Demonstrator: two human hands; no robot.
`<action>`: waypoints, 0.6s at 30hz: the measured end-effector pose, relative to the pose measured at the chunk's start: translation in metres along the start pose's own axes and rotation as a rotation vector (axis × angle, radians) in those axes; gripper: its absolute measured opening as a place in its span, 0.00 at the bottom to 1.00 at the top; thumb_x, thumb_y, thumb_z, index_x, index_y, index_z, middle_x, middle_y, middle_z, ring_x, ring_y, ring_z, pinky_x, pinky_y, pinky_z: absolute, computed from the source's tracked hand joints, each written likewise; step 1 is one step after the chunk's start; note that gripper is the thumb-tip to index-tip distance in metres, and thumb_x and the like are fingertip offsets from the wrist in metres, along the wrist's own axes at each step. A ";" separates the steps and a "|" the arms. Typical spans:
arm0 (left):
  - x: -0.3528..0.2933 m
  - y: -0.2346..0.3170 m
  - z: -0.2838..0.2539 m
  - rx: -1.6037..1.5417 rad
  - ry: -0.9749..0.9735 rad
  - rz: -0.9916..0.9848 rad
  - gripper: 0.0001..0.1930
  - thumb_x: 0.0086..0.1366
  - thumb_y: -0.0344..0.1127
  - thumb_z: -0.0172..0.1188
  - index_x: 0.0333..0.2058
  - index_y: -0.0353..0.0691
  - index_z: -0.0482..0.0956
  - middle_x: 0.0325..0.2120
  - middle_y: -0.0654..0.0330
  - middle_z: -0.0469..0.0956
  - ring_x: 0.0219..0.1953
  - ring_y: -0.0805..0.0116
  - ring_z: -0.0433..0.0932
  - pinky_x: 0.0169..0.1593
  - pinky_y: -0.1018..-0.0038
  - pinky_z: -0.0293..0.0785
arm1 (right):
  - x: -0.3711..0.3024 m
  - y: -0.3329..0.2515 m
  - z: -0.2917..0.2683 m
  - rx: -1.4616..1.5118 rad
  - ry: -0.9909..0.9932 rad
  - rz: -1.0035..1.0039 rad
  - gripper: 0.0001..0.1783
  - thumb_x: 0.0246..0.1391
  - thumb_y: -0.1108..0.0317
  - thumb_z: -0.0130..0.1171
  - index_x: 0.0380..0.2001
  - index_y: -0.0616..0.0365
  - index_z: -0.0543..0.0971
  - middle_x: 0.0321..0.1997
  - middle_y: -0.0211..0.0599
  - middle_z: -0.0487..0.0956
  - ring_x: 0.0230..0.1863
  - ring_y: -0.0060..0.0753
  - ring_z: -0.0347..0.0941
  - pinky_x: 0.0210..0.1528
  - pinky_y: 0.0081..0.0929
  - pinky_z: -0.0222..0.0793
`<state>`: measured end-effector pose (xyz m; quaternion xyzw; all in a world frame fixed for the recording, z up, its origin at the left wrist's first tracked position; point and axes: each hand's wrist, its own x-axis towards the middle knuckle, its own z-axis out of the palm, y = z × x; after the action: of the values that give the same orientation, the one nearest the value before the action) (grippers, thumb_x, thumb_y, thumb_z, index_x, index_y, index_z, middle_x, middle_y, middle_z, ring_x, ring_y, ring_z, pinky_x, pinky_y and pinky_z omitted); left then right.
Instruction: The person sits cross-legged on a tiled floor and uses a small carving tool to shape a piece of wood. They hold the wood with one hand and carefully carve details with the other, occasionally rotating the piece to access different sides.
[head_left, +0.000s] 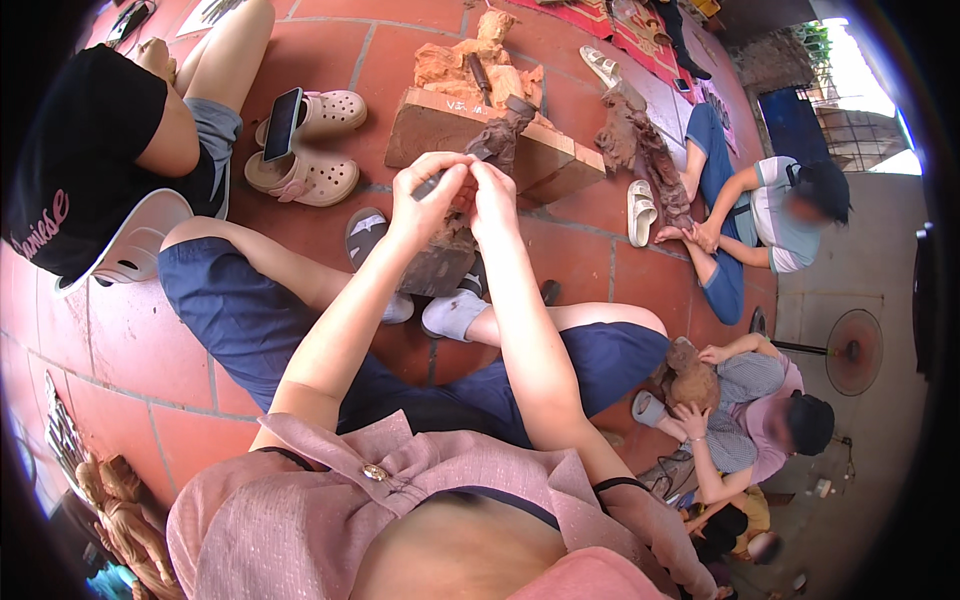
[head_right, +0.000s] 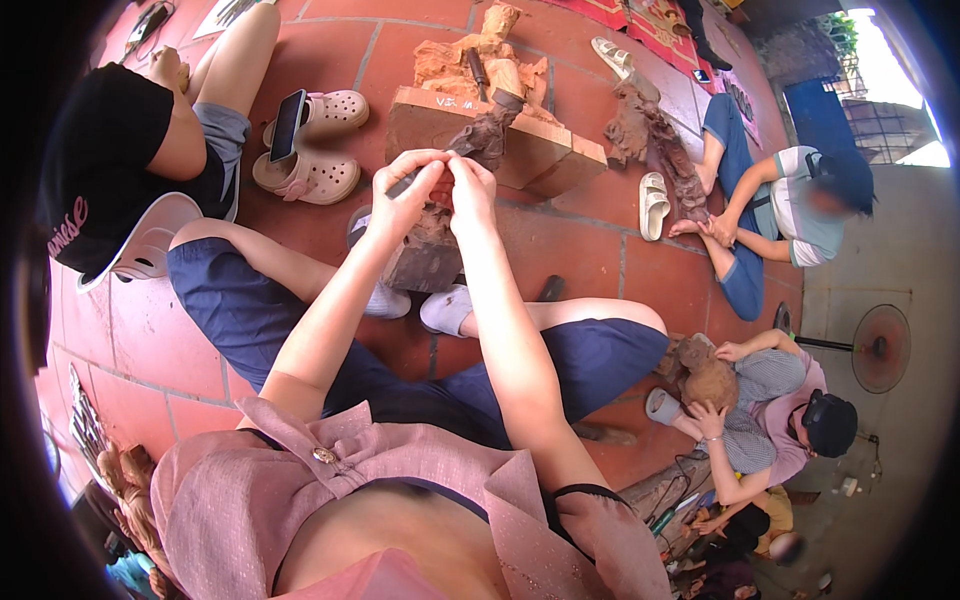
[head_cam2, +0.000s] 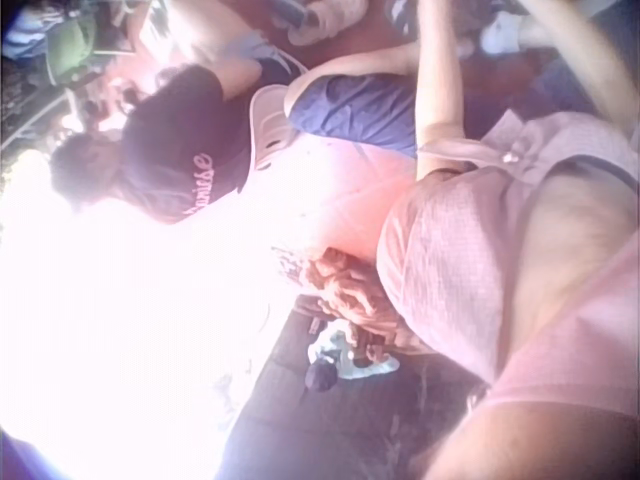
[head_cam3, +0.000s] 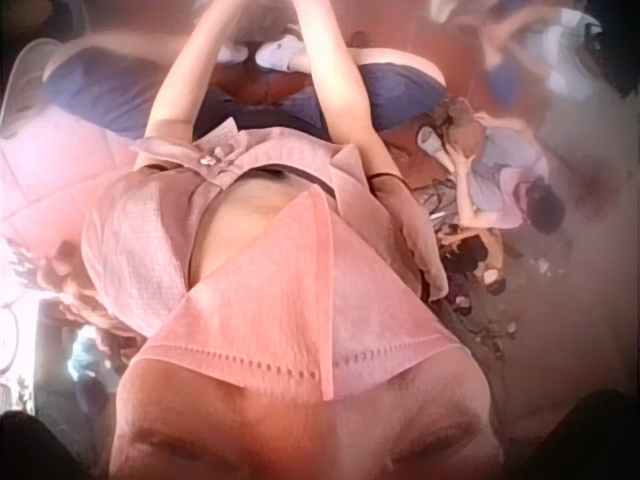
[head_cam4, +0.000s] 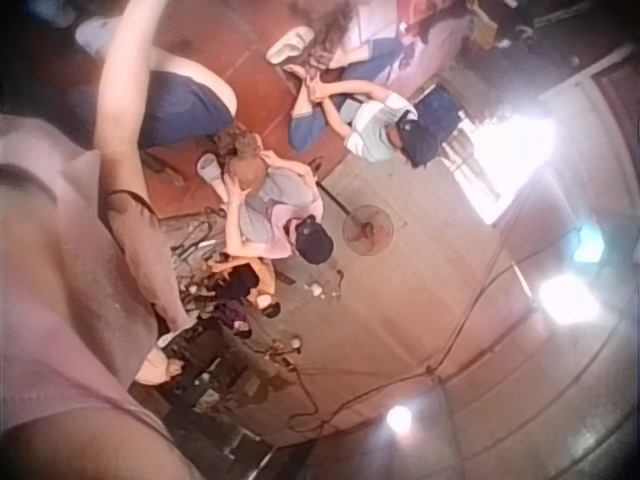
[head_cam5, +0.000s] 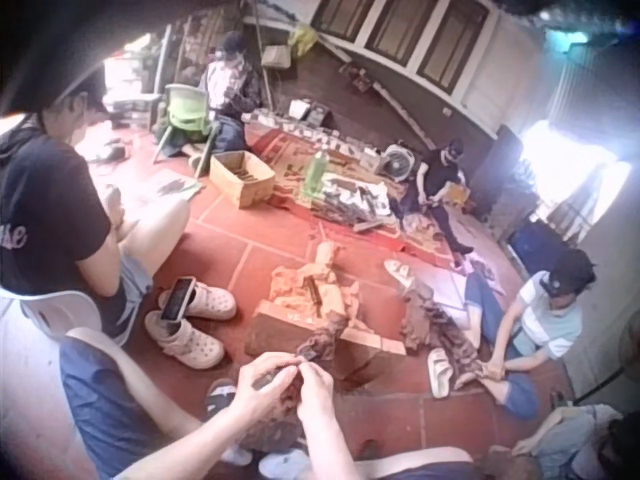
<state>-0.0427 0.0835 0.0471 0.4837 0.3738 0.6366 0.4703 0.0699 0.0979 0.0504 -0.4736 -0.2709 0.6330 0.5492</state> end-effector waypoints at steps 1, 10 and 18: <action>-0.001 -0.003 0.000 -0.165 0.013 -0.148 0.07 0.61 0.29 0.58 0.37 0.33 0.80 0.32 0.59 0.80 0.34 0.74 0.78 0.41 0.78 0.74 | 0.003 0.001 0.000 -0.032 0.000 0.006 0.11 0.59 0.62 0.53 0.28 0.56 0.78 0.22 0.30 0.78 0.19 0.21 0.74 0.22 0.19 0.72; 0.004 0.001 0.003 -0.301 0.070 -0.330 0.07 0.64 0.28 0.54 0.36 0.33 0.80 0.29 0.62 0.79 0.32 0.78 0.76 0.38 0.81 0.74 | 0.007 -0.003 0.004 -0.160 0.034 -0.054 0.13 0.58 0.61 0.54 0.24 0.57 0.77 0.18 0.32 0.77 0.16 0.23 0.73 0.17 0.19 0.68; -0.004 -0.021 -0.006 -0.385 0.131 -0.315 0.07 0.62 0.28 0.55 0.36 0.33 0.80 0.31 0.61 0.80 0.32 0.76 0.76 0.38 0.80 0.73 | 0.006 0.006 0.002 -0.183 0.005 0.019 0.14 0.56 0.62 0.57 0.21 0.58 0.75 0.17 0.31 0.76 0.14 0.22 0.71 0.16 0.18 0.65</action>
<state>-0.0428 0.0849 0.0254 0.2787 0.3460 0.6447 0.6220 0.0662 0.1021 0.0445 -0.5259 -0.3214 0.6096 0.4984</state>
